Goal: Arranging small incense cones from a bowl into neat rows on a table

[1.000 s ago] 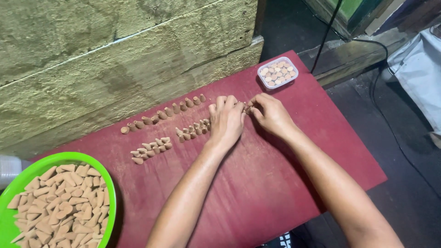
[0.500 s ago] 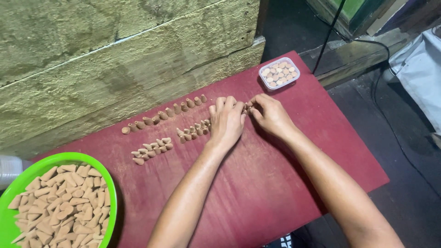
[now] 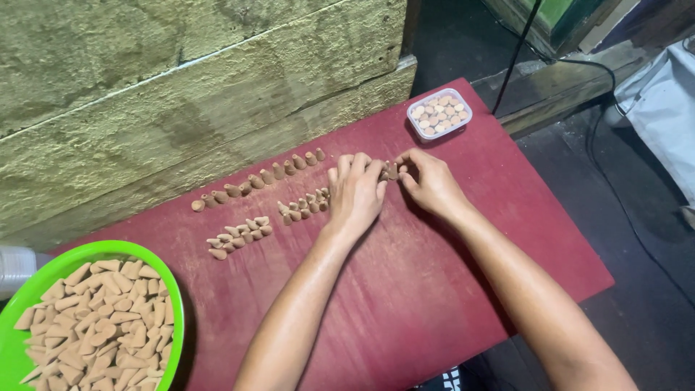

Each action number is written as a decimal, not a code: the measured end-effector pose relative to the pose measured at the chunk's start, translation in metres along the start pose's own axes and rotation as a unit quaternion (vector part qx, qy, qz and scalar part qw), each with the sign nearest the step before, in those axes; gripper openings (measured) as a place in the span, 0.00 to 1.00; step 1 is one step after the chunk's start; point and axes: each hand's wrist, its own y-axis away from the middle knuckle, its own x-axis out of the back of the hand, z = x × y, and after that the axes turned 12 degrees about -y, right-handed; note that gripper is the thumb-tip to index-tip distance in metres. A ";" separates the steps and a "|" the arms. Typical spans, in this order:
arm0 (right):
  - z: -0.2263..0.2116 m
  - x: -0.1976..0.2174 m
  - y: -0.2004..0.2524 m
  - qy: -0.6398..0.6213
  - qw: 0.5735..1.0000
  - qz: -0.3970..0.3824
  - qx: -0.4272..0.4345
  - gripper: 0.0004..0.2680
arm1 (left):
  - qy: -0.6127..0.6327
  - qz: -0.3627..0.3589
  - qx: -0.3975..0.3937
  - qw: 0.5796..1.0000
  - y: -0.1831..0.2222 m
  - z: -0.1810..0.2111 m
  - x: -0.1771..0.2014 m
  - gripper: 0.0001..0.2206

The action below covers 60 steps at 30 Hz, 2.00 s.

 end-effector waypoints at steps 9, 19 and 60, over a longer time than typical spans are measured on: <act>0.019 -0.007 -0.004 0.015 1.000 -0.005 -0.008 0.09 | 0.022 0.066 0.011 0.998 0.023 -0.009 0.016 0.08; 0.010 -0.013 -0.004 -0.026 0.998 0.016 -0.047 0.07 | 0.036 0.081 0.026 0.996 0.075 -0.021 0.044 0.06; -0.092 -0.072 0.205 -0.128 0.985 -0.010 -0.115 0.11 | 0.134 -0.114 0.248 0.953 0.389 -0.106 0.144 0.09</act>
